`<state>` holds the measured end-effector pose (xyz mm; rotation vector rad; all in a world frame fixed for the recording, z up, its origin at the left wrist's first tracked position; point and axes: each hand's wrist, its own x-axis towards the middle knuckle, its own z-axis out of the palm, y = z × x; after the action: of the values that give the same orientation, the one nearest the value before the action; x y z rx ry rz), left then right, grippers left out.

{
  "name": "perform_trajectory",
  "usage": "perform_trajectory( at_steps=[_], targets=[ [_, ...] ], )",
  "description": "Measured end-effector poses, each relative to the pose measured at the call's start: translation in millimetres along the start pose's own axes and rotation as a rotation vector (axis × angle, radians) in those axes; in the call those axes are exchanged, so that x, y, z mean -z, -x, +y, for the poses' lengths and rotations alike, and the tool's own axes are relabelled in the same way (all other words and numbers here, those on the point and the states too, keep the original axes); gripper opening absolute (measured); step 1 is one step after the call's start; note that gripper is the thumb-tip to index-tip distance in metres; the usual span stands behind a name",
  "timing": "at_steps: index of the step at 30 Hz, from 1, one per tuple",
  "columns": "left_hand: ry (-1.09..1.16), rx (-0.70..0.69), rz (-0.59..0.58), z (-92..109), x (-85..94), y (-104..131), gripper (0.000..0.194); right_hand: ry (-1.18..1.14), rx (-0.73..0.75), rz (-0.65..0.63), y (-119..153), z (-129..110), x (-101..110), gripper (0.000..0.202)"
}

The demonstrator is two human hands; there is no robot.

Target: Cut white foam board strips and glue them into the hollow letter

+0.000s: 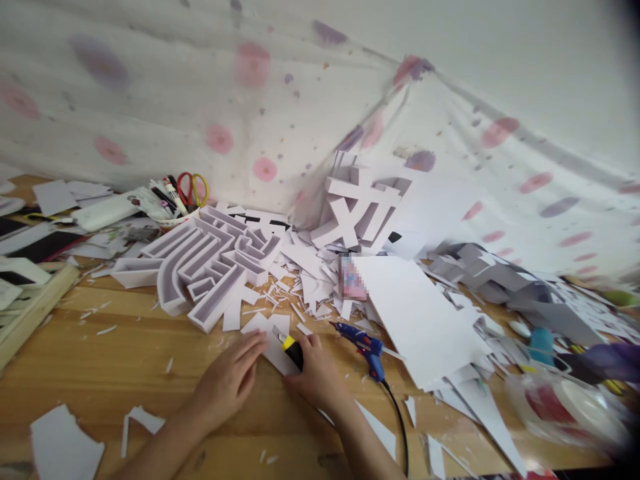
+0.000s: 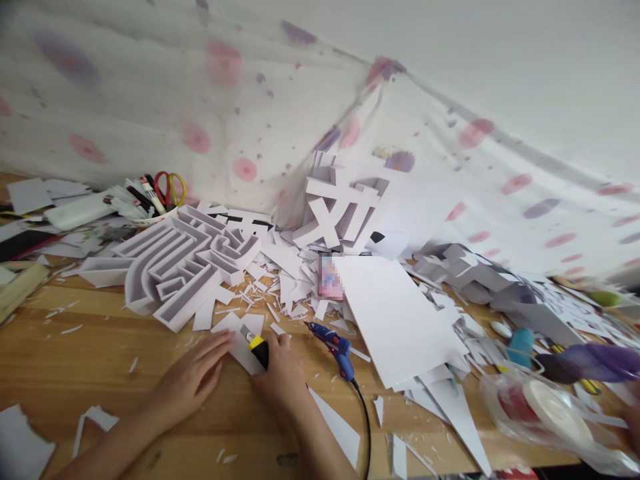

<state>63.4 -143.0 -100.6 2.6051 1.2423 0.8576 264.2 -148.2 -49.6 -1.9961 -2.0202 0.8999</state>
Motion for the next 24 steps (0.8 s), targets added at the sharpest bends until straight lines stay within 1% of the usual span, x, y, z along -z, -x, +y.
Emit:
perform_trajectory(
  at_steps=[3,6,8,10,12,13,15,18,24],
  targets=[
    [-0.072,-0.031,-0.073,9.3,-4.7,4.5,0.043,0.000,-0.014,-0.004,1.6,-0.3,0.7,0.058],
    [-0.138,0.001,-0.087,17.0,-14.7,6.9,0.040,-0.029,0.008,-0.017,-0.5,2.8,3.5,0.063],
    [-0.179,0.038,-0.080,23.1,-24.0,7.6,0.039,-0.071,0.030,-0.015,-6.8,6.2,6.2,0.061],
    [-0.216,0.076,-0.068,30.0,-34.6,8.2,0.039,-0.100,0.030,0.026,-17.2,8.2,8.8,0.049],
    [-0.233,0.117,-0.051,36.7,-45.1,9.4,0.041,-0.100,0.004,0.096,-29.9,7.3,10.3,0.035],
    [-0.231,0.131,-0.038,39.5,-49.6,10.2,0.043,-0.092,-0.009,0.129,-36.2,5.7,10.4,0.032],
    [-0.223,0.150,-0.009,43.6,-56.1,11.9,0.045,-0.064,-0.037,0.162,-46.6,1.5,9.1,0.035],
    [-0.240,0.160,0.031,47.4,-59.2,12.7,0.046,-0.002,-0.058,0.155,-54.8,-4.2,5.1,0.040],
    [-0.288,0.179,0.114,54.6,-59.4,8.1,0.049,0.090,-0.077,0.114,-55.4,-7.6,0.9,0.041]
  ],
)
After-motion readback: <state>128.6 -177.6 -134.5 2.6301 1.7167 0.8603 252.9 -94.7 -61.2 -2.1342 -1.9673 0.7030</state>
